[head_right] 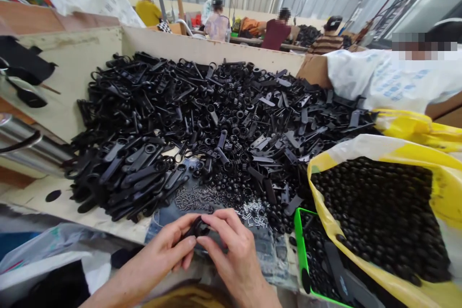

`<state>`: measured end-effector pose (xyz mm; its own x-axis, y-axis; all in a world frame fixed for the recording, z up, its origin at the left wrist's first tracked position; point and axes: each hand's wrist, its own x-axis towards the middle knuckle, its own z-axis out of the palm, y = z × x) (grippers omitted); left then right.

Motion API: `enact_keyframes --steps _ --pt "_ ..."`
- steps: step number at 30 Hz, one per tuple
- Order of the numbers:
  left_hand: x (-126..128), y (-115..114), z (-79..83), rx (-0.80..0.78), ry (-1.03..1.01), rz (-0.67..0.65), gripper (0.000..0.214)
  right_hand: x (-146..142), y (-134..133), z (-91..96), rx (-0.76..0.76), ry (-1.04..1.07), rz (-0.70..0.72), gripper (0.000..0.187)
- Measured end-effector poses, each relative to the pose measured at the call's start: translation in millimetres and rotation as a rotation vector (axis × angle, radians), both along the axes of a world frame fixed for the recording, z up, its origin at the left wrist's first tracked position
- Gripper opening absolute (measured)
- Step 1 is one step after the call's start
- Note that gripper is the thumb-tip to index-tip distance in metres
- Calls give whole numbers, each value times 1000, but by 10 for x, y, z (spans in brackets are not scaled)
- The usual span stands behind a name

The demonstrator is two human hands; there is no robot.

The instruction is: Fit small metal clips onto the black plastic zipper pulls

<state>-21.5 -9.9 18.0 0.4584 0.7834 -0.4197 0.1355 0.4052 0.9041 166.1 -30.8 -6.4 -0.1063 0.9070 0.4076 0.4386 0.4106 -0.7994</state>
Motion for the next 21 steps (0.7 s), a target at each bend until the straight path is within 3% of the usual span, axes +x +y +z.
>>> enact_keyframes --steps 6,12,17,21 --pt "-80 -90 -96 9 100 -72 55 4 -91 -67 60 -87 12 26" --pt "-125 -115 -15 59 176 -109 37 41 -130 -66 88 -131 80 35" --pt "-130 -180 -77 77 250 -39 39 49 -119 -12 132 -190 145 39" --pt "-115 -216 -149 102 181 -74 27 60 -206 -95 -12 -125 170 37"
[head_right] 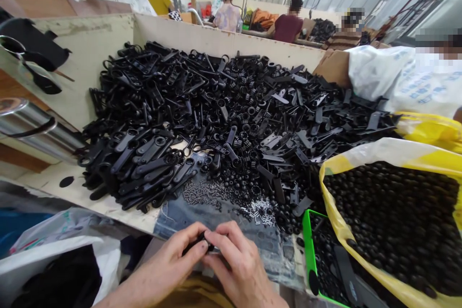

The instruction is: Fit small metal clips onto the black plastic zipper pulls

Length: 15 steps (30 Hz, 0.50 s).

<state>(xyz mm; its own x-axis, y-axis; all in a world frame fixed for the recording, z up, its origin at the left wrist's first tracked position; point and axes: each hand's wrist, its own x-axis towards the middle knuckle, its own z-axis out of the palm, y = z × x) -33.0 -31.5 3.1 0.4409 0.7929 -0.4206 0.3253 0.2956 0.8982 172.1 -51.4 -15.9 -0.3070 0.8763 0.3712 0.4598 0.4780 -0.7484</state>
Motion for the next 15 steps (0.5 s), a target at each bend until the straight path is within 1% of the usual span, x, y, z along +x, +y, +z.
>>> enact_keyframes --steps 2,4,6,8,10,12,14,15 --pt "-8 -12 -7 -29 -73 -23 28 -2 -112 -101 -151 66 -25 43" --pt "-18 -31 -17 -36 -145 -51 33 -38 -247 -216 -247 93 -128 51" --pt "-17 -55 -55 -14 -208 -71 40 -123 -348 -313 -254 65 -265 49" --pt "-9 -74 -120 22 -245 -38 48 -242 -362 -359 -212 30 -328 41" --pt "-12 -78 -192 43 -220 37 53 -357 -274 -341 -174 42 -320 38" --pt "-42 -66 -243 93 -124 93 51 -427 -126 -267 -169 103 -287 37" --pt "-94 -49 -265 224 4 89 44 -440 17 -166 -216 183 -234 35" --pt "-120 -43 -268 329 71 74 40 -428 72 -119 -258 224 -211 34"
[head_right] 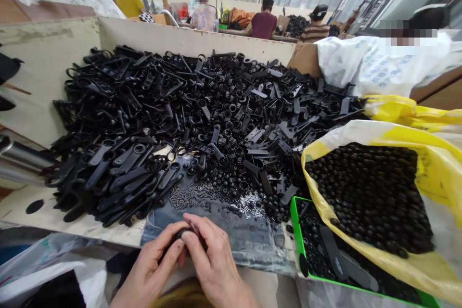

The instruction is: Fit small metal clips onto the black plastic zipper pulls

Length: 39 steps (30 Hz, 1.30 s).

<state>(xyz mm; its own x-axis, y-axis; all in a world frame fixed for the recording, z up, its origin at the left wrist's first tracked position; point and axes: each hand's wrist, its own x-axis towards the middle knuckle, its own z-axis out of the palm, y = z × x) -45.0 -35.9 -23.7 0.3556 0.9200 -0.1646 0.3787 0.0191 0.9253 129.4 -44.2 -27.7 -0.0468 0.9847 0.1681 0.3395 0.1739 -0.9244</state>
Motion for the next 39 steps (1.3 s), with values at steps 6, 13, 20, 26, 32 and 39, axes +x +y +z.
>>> enact_keyframes --steps 6,13,20,26,32,39 --pt "-17 -14 14 359 260 -9 52 121 107 66 -285 214 -26 33" --pt "16 144 240 -384 11 -79 32 188 181 69 -190 170 27 25" --pt "49 103 337 -716 -322 4 70 246 196 164 -219 86 145 30" --pt "47 31 257 -748 -390 99 81 253 126 130 -262 74 155 34" --pt "37 4 290 -769 -392 87 75 270 116 118 -270 70 205 30" --pt "3 -79 142 -796 -368 61 86 313 115 71 -254 62 277 28"
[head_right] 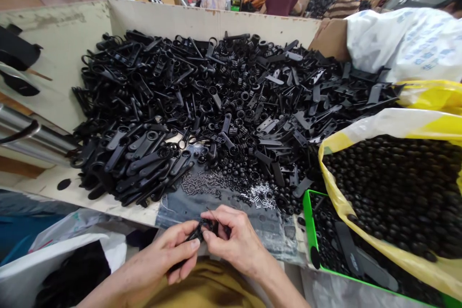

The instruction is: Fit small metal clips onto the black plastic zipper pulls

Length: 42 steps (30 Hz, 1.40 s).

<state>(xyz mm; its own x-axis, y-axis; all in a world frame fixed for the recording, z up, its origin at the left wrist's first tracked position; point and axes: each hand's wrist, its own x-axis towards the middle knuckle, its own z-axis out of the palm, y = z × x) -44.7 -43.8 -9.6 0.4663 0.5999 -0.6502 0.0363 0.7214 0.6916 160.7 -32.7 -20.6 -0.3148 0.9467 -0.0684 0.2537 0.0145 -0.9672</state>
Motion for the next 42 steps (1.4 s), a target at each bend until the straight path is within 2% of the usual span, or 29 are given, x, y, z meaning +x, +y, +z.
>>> enact_keyframes --steps 5,10,13,14,16,18,19,22,25,29,35,39,42 --pt "-6 -2 -21 6 -53 -23 73 3 7 -10 -2 -16 25 27" --pt "-35 -62 -101 -41 3 7 89 0 -32 36 -18 -31 27 32" --pt "-57 -35 -158 8 45 -22 92 70 -36 78 -60 -23 18 41" --pt "-55 4 -153 62 71 -30 86 106 -24 88 -49 -40 -14 37" --pt "-22 118 -97 251 191 -24 61 179 18 93 31 -126 -124 21" --pt "60 259 1 496 424 -49 27 222 79 72 140 -249 -215 17" --pt "119 328 51 608 564 -84 17 224 112 53 182 -308 -233 18" --pt "329 503 144 835 946 -238 17 166 201 -20 248 -450 -214 14" --pt "492 611 130 934 1082 -327 19 79 261 -75 292 -559 -209 16" --pt "527 678 60 983 1075 -353 21 47 295 -87 318 -636 -192 19" --pt "386 684 38 1022 1015 -312 22 140 215 -42 300 -595 -170 19" --pt "310 621 64 1012 871 -191 28 125 211 78 224 -375 -232 16" --pt "253 548 52 1038 745 -75 30 46 258 157 43 -156 -286 24"
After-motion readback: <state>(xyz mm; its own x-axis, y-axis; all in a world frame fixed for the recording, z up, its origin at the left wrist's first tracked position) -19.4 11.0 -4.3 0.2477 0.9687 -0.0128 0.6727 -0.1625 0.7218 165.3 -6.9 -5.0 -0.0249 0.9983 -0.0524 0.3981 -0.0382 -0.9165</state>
